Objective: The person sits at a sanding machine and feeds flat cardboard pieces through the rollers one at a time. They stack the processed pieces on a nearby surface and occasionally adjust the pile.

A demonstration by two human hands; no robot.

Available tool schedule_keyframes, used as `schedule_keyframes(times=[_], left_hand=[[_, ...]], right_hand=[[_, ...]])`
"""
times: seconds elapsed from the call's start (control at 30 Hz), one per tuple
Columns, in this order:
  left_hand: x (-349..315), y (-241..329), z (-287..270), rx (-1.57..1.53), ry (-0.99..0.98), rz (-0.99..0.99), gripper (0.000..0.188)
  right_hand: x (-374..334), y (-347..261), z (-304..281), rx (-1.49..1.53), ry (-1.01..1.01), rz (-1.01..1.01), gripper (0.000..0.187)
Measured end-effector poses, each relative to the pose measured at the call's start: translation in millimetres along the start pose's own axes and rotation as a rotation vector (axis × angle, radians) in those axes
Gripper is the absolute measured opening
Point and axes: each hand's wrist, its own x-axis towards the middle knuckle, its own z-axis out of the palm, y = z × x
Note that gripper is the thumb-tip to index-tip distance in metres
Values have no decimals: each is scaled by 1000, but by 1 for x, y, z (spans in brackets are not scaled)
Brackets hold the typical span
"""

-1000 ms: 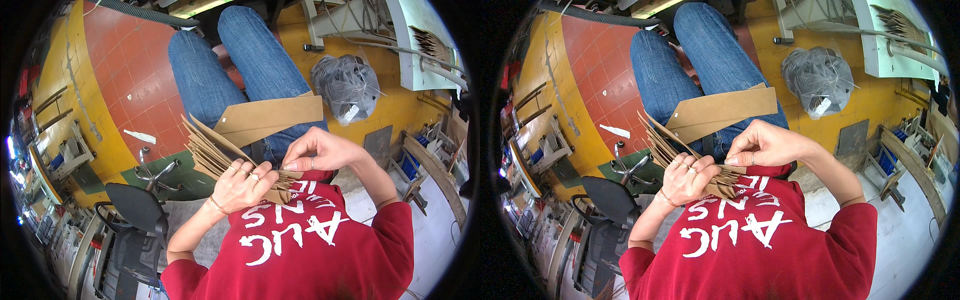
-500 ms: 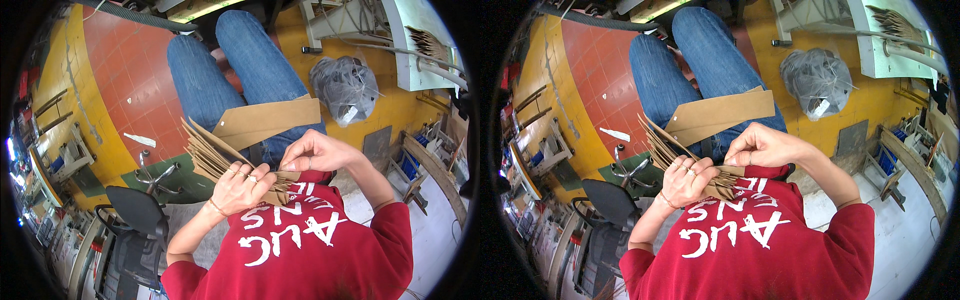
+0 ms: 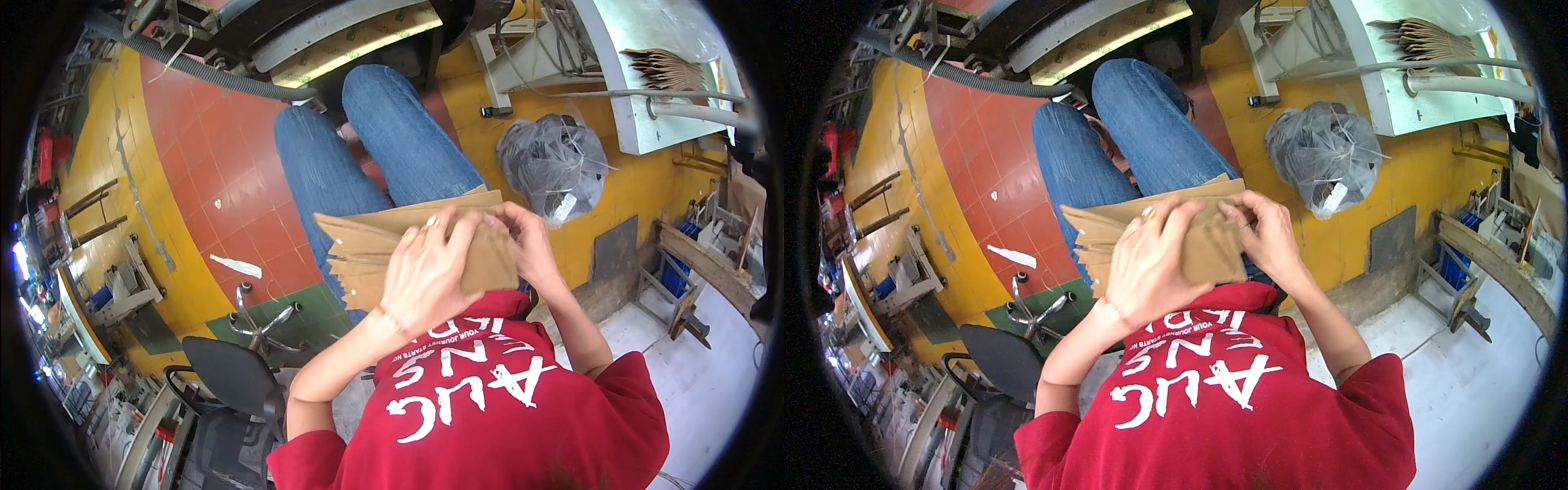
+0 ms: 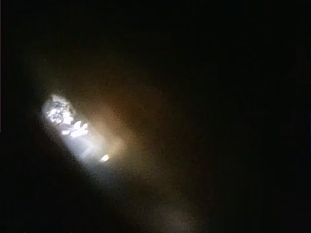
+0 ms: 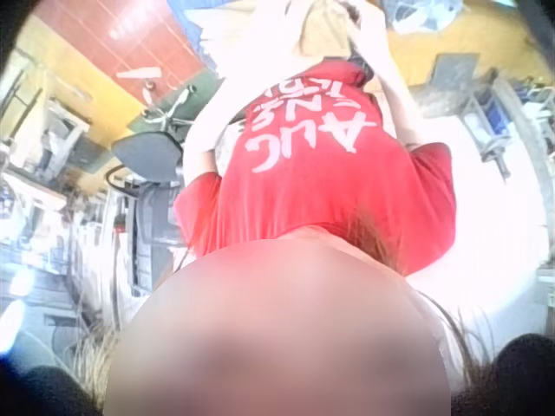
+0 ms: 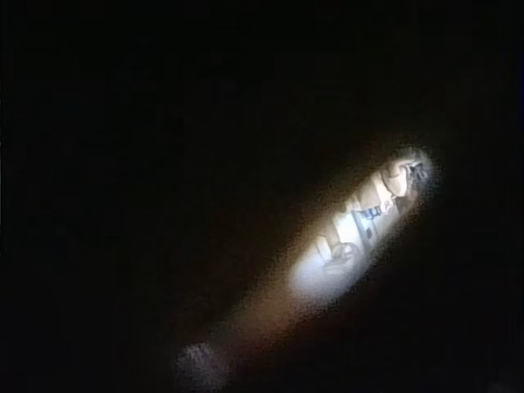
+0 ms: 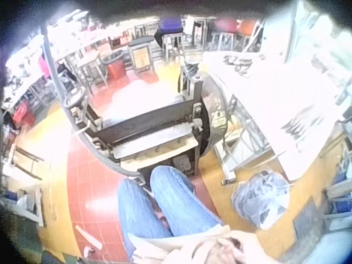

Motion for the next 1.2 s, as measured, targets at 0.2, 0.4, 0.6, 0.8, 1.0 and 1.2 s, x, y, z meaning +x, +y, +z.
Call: schedule_keyframes(times=[0.2, 0.4, 0.6, 0.8, 1.0, 1.2], left_hand=[[50, -22, 27, 142, -127, -142, 88], [30, -18, 34, 303, -24, -139, 89], [32, -8, 46, 420, -77, 107, 89], [44, -12, 40, 357, -84, -84, 92], [51, -29, -6, -193, 18, 33, 75], [48, -30, -51, -1044, 7, -82, 74]], right_hand=[[16, 26, 2, -35, 189, -97, 22], [14, 15, -4, 342, -186, 151, 50], [14, 0, -6, 363, -92, -117, 60], [25, 1, -4, 252, -42, -122, 64], [8, -48, -20, 380, -126, -436, 101], [36, -120, -14, -99, -13, -824, 104]])
